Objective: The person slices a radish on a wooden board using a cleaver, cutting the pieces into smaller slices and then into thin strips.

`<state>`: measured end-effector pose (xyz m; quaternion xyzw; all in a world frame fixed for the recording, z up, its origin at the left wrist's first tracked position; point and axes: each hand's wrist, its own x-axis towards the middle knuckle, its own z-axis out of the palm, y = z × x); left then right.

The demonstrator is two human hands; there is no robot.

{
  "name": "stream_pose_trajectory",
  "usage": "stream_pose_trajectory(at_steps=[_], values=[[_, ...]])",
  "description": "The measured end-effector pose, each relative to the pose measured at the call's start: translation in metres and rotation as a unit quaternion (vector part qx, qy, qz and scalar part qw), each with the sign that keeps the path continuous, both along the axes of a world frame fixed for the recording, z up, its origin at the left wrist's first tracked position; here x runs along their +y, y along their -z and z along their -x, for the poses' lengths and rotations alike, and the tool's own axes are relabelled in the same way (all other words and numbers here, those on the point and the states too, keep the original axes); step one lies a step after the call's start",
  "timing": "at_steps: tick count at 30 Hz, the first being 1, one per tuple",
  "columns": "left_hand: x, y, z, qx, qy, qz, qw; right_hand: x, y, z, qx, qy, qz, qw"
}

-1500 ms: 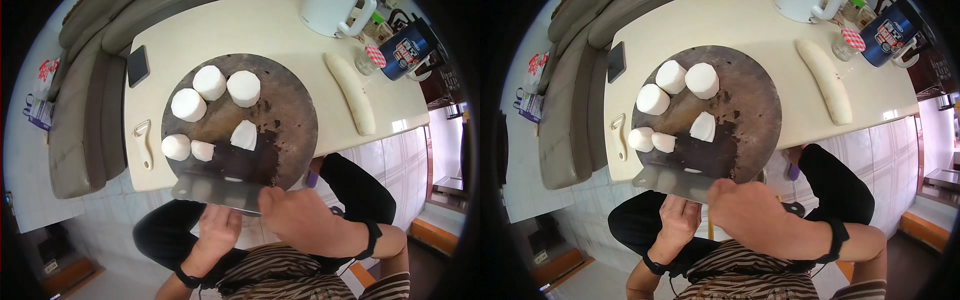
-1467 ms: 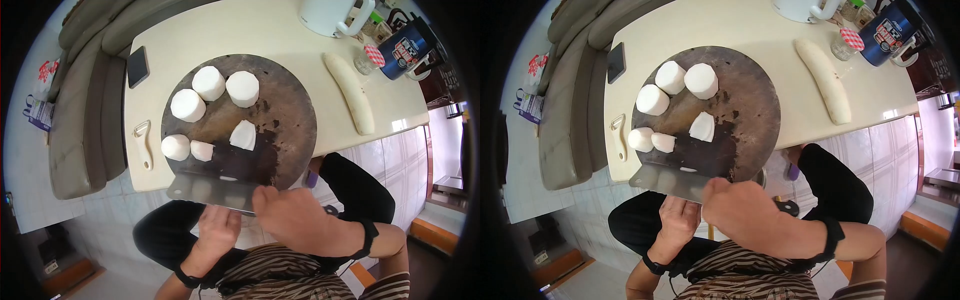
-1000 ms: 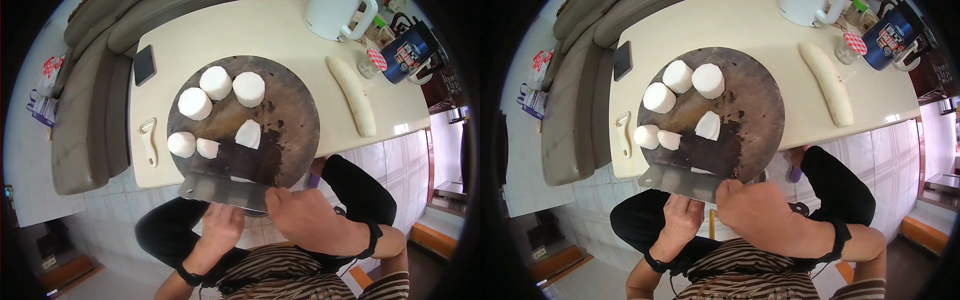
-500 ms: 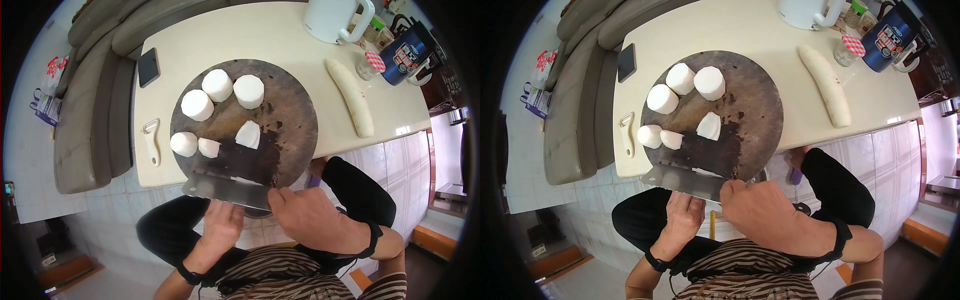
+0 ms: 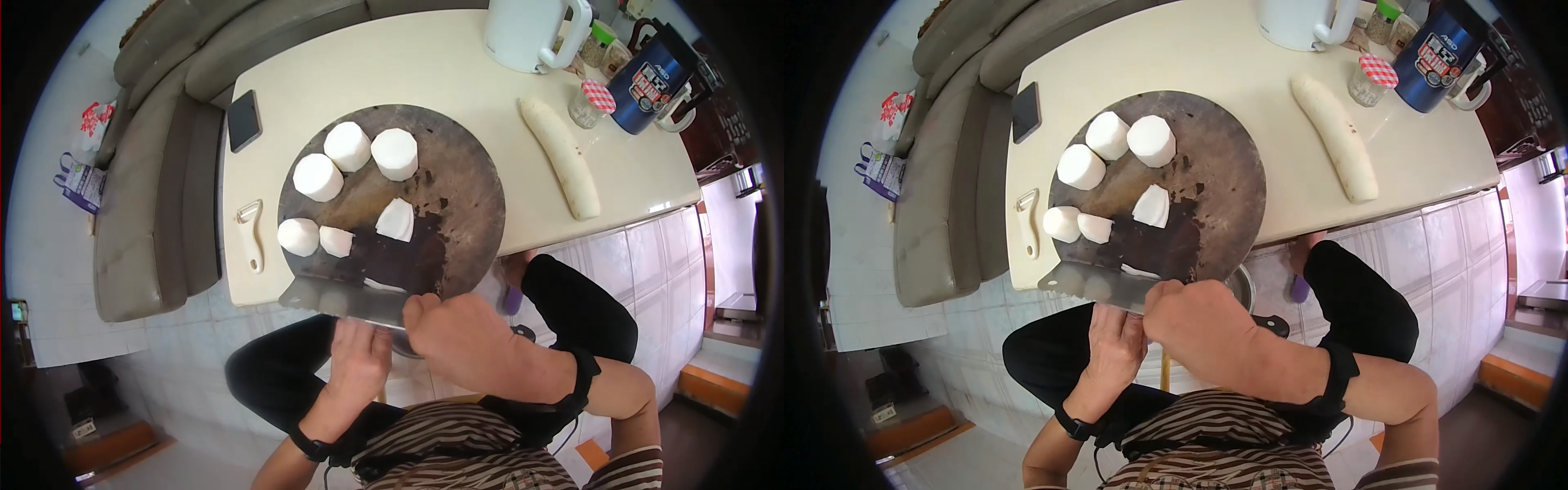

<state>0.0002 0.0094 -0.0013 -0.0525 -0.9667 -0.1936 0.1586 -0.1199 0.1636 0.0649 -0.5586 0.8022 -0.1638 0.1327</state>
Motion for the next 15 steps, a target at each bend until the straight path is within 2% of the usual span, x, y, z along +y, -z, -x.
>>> stream_pose_trajectory(at_steps=[2,6,15], values=[[0.001,-0.002,0.002,0.012,0.013,0.004,1.0,0.006,0.002,0.006,-0.006,0.01,0.035,0.999],[0.004,0.0,0.004,0.052,-0.001,0.013,0.999,0.015,-0.001,0.01,-0.023,0.026,0.019,0.999],[0.001,0.007,-0.003,0.009,0.002,-0.002,1.0,0.015,-0.007,0.003,-0.006,-0.007,-0.025,1.0]])
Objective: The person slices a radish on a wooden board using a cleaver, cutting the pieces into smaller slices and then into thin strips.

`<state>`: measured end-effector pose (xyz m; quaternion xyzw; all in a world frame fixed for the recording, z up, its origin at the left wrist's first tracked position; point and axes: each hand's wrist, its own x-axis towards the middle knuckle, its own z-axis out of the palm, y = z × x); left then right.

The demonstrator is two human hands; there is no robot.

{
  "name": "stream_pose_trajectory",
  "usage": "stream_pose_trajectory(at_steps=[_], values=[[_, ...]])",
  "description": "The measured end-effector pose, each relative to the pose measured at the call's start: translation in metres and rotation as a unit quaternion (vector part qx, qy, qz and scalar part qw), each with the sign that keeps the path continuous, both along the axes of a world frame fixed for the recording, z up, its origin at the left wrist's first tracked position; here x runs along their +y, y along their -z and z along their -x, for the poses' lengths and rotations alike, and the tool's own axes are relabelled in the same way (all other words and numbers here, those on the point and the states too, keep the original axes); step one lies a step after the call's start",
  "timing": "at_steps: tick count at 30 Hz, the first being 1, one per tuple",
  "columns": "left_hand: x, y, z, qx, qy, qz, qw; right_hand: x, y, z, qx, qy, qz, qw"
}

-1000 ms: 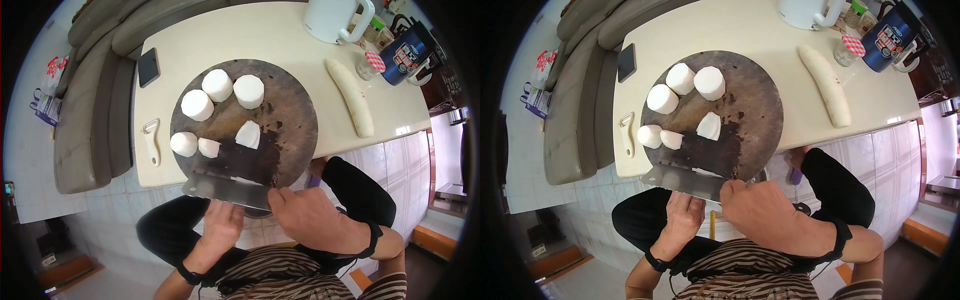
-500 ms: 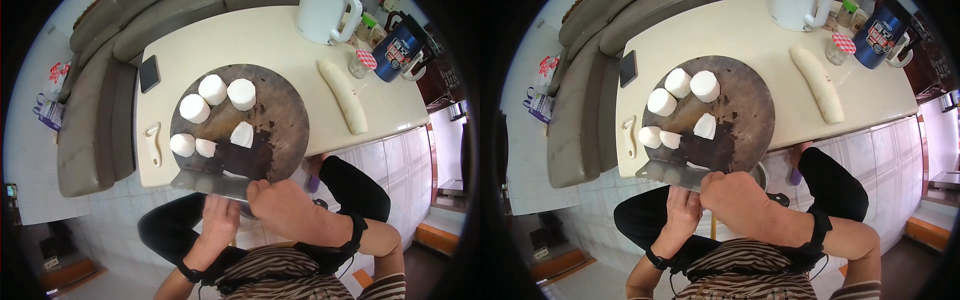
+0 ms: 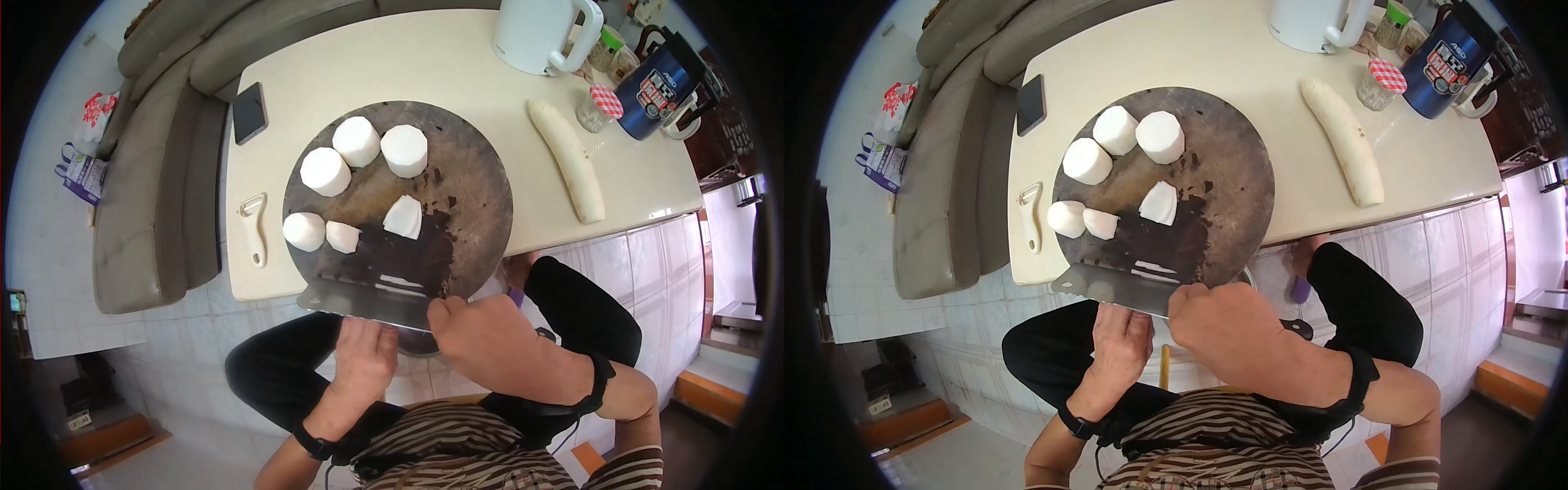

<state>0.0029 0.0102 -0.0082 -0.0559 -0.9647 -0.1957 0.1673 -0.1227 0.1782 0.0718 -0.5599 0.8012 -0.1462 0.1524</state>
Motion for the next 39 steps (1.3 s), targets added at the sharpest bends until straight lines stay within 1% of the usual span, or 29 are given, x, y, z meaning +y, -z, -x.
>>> stream_pose_trajectory(at_steps=[3,6,8,11,15,17,21,23,27,29,33,35,36,38,39], values=[[0.0,-0.001,0.0,-0.006,-0.015,-0.006,1.0,-0.013,0.003,-0.003,0.002,0.0,0.025,1.0],[0.002,-0.001,0.001,0.002,-0.017,-0.025,1.0,-0.02,0.007,-0.002,0.005,-0.023,0.059,0.998],[0.002,-0.005,0.001,0.003,-0.001,-0.014,1.0,-0.023,0.013,-0.002,-0.002,0.006,0.067,0.998],[0.005,-0.005,0.006,0.03,-0.02,-0.018,0.999,-0.017,0.016,0.002,0.008,0.015,0.079,0.997],[0.002,0.003,0.001,0.033,-0.014,-0.003,0.999,-0.009,0.002,0.004,0.004,-0.002,0.066,0.998],[0.003,0.004,-0.002,0.008,-0.029,-0.03,0.999,-0.006,0.0,-0.001,0.021,-0.006,0.029,0.999],[0.003,0.006,-0.005,-0.008,-0.024,-0.024,0.999,-0.007,0.003,-0.001,0.019,-0.004,0.019,1.0],[0.003,0.008,-0.004,-0.002,-0.037,-0.043,0.998,-0.01,0.006,0.001,0.01,-0.024,0.048,0.999],[0.004,0.004,-0.005,-0.021,-0.042,-0.04,0.998,-0.019,0.011,0.003,0.015,-0.034,0.065,0.997],[0.004,-0.001,0.001,0.032,-0.014,0.006,0.999,-0.018,0.016,0.004,0.009,0.014,0.07,0.997],[0.005,-0.001,0.003,0.032,-0.014,0.008,0.999,-0.009,0.005,0.01,-0.001,0.019,0.069,0.997],[0.004,-0.001,0.004,0.027,-0.022,-0.039,0.999,-0.007,-0.001,0.008,-0.001,0.006,0.072,0.997],[0.003,-0.001,0.001,0.026,-0.024,-0.038,0.999,-0.007,-0.002,0.006,-0.003,0.004,0.072,0.997],[0.003,0.0,-0.003,0.007,-0.014,-0.011,1.0,-0.006,-0.003,0.004,0.022,-0.013,0.019,1.0],[0.002,0.001,-0.004,0.005,-0.013,-0.013,1.0,-0.006,-0.003,0.004,0.02,-0.012,0.016,1.0]])
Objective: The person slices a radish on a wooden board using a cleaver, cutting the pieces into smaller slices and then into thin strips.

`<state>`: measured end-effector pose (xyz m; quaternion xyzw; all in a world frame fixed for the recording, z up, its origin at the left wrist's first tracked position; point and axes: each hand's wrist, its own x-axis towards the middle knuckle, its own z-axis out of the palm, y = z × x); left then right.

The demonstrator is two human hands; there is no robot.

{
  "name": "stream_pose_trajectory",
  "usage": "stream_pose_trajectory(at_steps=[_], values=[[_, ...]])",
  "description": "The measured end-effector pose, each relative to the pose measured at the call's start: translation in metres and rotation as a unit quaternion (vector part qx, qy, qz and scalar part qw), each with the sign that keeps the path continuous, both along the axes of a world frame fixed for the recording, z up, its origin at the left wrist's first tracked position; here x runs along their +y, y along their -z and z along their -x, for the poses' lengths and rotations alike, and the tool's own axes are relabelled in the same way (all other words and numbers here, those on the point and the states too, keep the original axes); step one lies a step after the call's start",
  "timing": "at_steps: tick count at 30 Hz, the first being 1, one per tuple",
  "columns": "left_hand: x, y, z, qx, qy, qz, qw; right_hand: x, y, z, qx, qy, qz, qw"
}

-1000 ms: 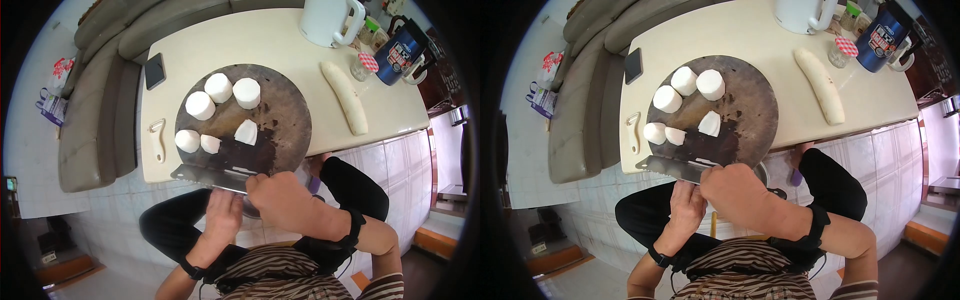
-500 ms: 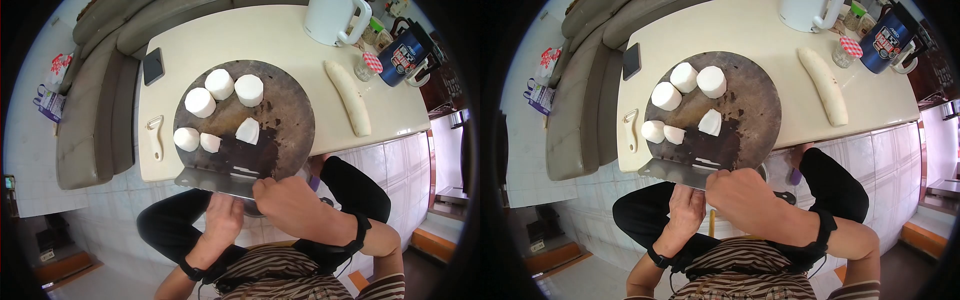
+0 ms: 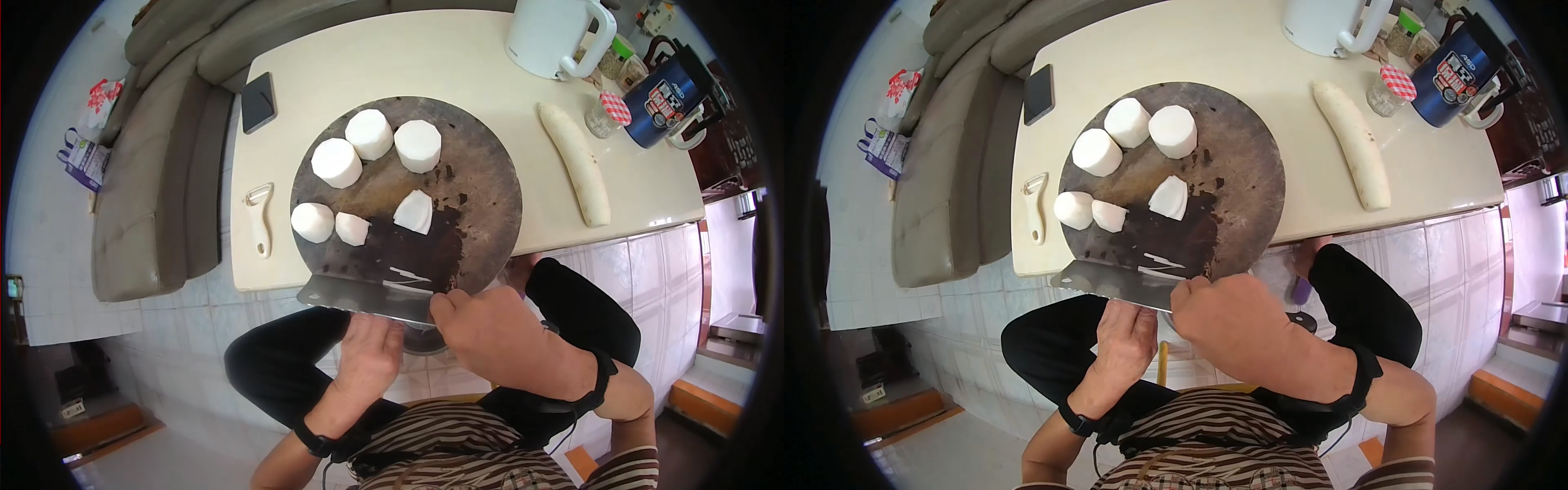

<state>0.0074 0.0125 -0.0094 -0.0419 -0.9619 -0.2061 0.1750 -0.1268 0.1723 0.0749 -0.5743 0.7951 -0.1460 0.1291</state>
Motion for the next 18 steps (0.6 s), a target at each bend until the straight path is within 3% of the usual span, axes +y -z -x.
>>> stream_pose_trajectory(at_steps=[6,9,14,18], values=[[-0.001,-0.002,-0.001,-0.01,0.011,-0.002,1.0,-0.012,0.007,-0.005,0.006,-0.013,0.002,1.0],[0.0,-0.002,-0.002,-0.018,0.002,-0.013,1.0,-0.016,0.012,-0.003,-0.004,-0.033,0.056,0.998],[0.0,-0.006,0.004,0.019,0.016,0.036,0.999,-0.009,0.014,0.002,-0.03,0.025,0.043,0.998],[-0.001,-0.003,0.001,0.011,0.013,0.027,0.999,-0.003,0.003,0.003,-0.03,0.014,0.048,0.998]])
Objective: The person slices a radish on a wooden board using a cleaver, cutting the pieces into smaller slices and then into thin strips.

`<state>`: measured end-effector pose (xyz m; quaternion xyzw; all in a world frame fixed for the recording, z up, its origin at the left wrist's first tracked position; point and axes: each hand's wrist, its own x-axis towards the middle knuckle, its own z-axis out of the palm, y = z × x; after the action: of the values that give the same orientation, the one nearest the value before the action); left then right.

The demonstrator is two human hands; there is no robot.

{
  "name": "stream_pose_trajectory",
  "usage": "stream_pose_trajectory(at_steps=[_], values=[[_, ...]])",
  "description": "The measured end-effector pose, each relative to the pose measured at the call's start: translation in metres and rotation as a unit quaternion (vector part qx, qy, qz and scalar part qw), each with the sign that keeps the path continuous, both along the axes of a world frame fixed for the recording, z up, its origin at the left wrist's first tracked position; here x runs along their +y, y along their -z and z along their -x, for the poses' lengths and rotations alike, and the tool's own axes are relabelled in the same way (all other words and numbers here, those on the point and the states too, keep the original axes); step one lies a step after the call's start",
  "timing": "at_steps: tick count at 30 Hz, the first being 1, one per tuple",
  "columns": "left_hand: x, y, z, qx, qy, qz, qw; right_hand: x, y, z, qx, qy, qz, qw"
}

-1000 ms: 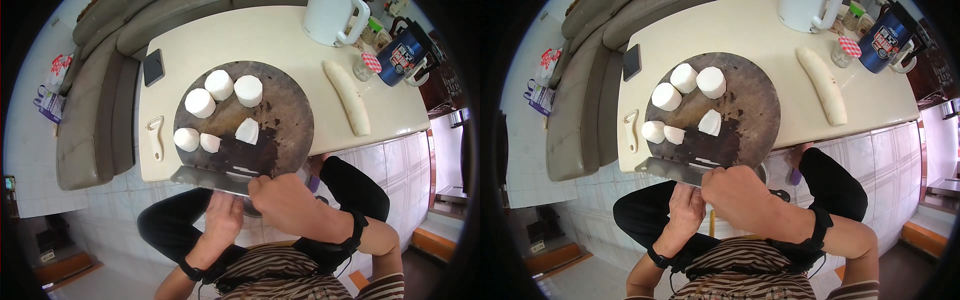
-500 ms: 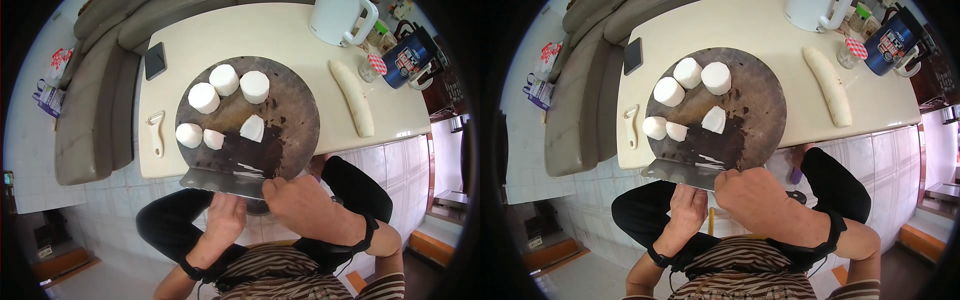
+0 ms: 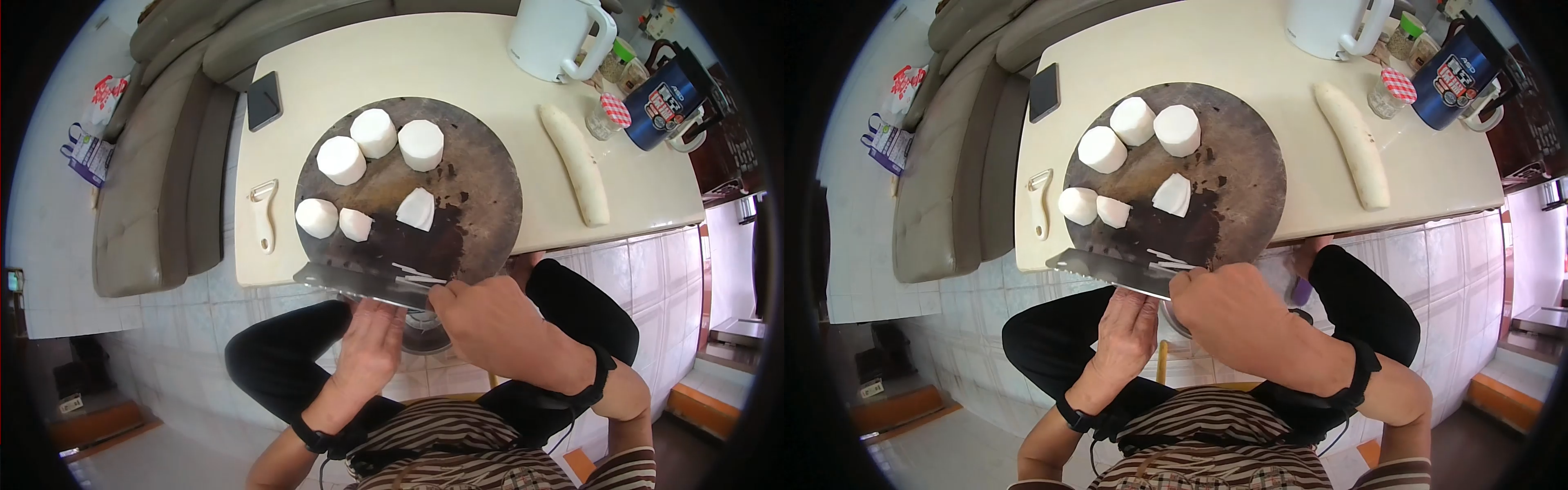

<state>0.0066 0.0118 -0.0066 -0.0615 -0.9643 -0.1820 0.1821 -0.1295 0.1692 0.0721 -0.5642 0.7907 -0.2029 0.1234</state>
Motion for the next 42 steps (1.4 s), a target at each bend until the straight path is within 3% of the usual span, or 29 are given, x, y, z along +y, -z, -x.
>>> stream_pose_trajectory(at_steps=[2,11,18,24,32,39,41,42], values=[[0.001,0.004,-0.002,-0.015,-0.011,-0.046,0.999,0.001,-0.002,-0.002,0.02,-0.014,-0.028,0.999],[-0.002,0.0,-0.006,-0.046,0.006,-0.028,0.999,-0.014,0.005,-0.003,0.033,-0.058,-0.012,0.998],[-0.001,-0.004,0.003,0.017,0.014,0.005,1.0,-0.004,0.012,0.005,0.01,0.001,0.013,1.0],[-0.004,0.005,-0.004,-0.017,0.014,-0.03,0.999,0.003,-0.004,0.009,0.006,-0.034,-0.018,0.999],[-0.005,0.0,-0.002,-0.005,0.024,0.01,1.0,-0.011,0.004,0.012,-0.006,-0.045,-0.021,0.999],[-0.003,-0.008,0.0,-0.008,0.007,-0.003,1.0,-0.013,0.015,0.01,-0.052,0.013,0.04,0.998],[-0.003,-0.009,0.0,-0.003,-0.029,-0.16,0.987,-0.007,0.011,0.016,-0.082,0.05,-0.001,0.995],[-0.004,-0.012,0.002,0.002,-0.03,-0.156,0.987,-0.004,0.008,0.018,-0.077,0.048,0.003,0.996]])
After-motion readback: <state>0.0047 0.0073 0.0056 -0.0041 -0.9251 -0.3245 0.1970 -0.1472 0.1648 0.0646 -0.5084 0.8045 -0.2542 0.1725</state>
